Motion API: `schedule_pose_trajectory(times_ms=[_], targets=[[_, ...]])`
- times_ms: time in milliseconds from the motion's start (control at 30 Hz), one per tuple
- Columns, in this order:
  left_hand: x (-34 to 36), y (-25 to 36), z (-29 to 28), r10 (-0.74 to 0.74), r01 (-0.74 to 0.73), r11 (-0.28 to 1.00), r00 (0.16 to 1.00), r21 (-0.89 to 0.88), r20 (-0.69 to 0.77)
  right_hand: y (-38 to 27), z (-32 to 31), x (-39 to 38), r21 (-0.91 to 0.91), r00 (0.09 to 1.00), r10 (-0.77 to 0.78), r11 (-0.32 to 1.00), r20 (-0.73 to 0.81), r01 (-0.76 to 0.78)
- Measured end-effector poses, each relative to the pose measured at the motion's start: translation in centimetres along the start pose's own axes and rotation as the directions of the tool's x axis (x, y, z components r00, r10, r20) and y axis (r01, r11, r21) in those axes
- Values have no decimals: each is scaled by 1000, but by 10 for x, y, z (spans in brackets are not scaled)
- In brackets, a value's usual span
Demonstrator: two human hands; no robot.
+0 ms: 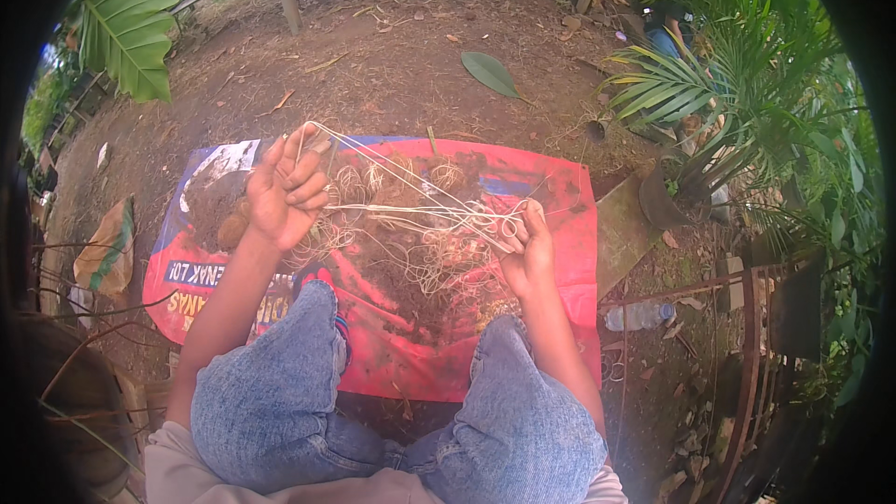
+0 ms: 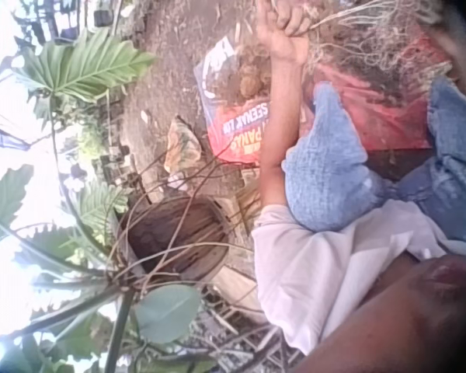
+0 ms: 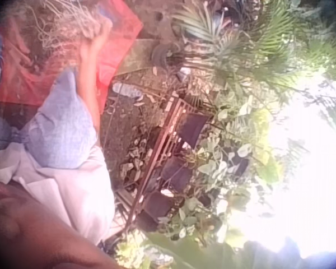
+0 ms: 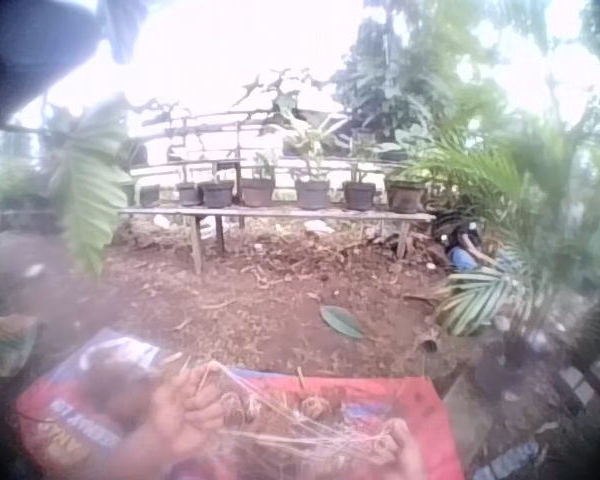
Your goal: The person sits on a red tarp and repeatedly pulls strands of coconut fiber, twists them into bundles, and ties them around small coconut husks. The person handles the fiber and husks by hand, forming multiple tied bundles on the tarp.
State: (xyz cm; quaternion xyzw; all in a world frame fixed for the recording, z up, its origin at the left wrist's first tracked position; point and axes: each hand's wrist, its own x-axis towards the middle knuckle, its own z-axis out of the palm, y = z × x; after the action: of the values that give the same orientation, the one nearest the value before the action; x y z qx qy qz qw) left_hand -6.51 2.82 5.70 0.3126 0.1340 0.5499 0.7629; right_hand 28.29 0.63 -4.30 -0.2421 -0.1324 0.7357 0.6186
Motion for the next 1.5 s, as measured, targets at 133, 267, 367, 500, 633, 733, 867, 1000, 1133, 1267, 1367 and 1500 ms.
schedule_pose_trajectory(times_ms=[133, 267, 367, 500, 633, 733, 867, 1000, 1133, 1267, 1367, 1500], targets=[[4, 35, -14, 208, -199, 973, 975, 118, -77, -28, -35, 9, 88, 996, -70, 994, 48, 65], [9, 71, -38, 396, -320, 903, 878, 285, -268, -57, -72, 14, 151, 966, -237, 964, 102, 221], [9, 77, -54, 491, -325, 850, 774, 415, -399, -80, -93, 17, 57, 900, -328, 932, -285, 358], [14, 68, -68, 613, -269, 750, 624, 604, -484, -94, -104, 20, -123, 732, -502, 853, -461, 507], [15, 59, -75, 482, -111, 823, 654, 557, -582, -97, -124, 26, 48, 825, -419, 882, -379, 470], [13, 65, -74, 350, -2, 847, 754, 531, -556, -103, -156, 35, 169, 869, -385, 877, -311, 449], [9, 86, -63, 244, 145, 795, 814, 590, -528, -134, -187, 35, 226, 844, -532, 815, -70, 533], [9, 83, -42, 152, 155, 805, 879, 573, -451, -133, -166, 25, -462, 517, -690, 724, -507, 513], [10, 39, -4, -50, 150, 845, 978, 514, -202, -62, -113, 25, -927, 757, -653, 302, -31, 222], [16, -3, 43, -208, 191, 859, 978, 476, -17, 35, -55, 26, -834, 851, -44, -232, 523, 501], [14, -5, 66, -205, 130, 880, 971, 457, 120, 85, -36, 24, -756, 800, 206, -262, 564, 600], [15, 7, 66, -12, -37, 873, 995, 486, 98, 99, -52, 35, -782, 736, 465, -135, 493, 609]])
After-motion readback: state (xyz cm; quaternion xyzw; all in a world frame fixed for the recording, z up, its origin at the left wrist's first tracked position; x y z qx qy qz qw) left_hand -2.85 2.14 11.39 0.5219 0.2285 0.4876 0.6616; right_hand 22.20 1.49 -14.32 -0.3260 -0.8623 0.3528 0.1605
